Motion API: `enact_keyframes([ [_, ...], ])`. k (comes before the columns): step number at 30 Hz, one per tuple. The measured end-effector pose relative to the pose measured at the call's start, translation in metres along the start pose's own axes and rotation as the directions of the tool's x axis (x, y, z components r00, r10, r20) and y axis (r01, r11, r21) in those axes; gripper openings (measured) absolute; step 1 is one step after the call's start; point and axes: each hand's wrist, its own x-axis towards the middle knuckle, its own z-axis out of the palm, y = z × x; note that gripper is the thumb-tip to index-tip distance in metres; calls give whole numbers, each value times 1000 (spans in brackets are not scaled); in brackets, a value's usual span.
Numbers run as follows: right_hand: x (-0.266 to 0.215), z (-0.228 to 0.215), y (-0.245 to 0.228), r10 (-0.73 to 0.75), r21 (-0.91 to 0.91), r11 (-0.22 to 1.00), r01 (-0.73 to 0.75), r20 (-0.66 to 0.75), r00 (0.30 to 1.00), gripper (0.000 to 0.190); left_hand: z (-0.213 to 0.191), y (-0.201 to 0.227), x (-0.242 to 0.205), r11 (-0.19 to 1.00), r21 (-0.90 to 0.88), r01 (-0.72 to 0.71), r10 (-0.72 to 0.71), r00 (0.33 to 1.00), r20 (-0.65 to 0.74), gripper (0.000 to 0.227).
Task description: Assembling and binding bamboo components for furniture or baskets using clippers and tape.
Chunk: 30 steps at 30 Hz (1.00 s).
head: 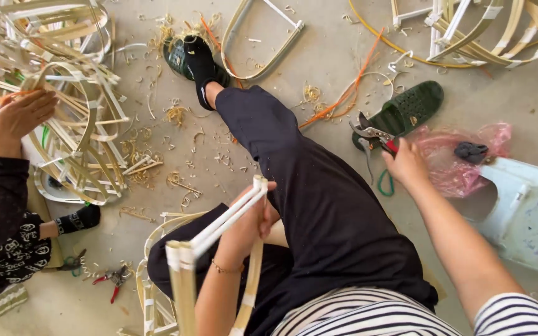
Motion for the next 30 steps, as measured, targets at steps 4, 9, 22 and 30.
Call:
enact_keyframes([
  [4, -1, 50, 44, 171, -337, 932, -134, 82, 982, 53, -1, -17, -3, 988, -6, 154, -154, 983, -100, 38],
  [9, 17, 42, 37, 289, -194, 955, -224, 443, 849, 40, -11, -27, -2, 991, -66, 115, -117, 993, -28, 35],
  [22, -38, -94, -54, -691, 525, 718, 457, 460, 559, 30, -12, -35, -29, 979, -192, 72, -33, 979, 200, 46],
  [30, -77, -168, -141, -330, 426, 899, 104, 500, 801, 66, -16, -38, -60, 995, -54, -87, 92, 990, 106, 43],
])
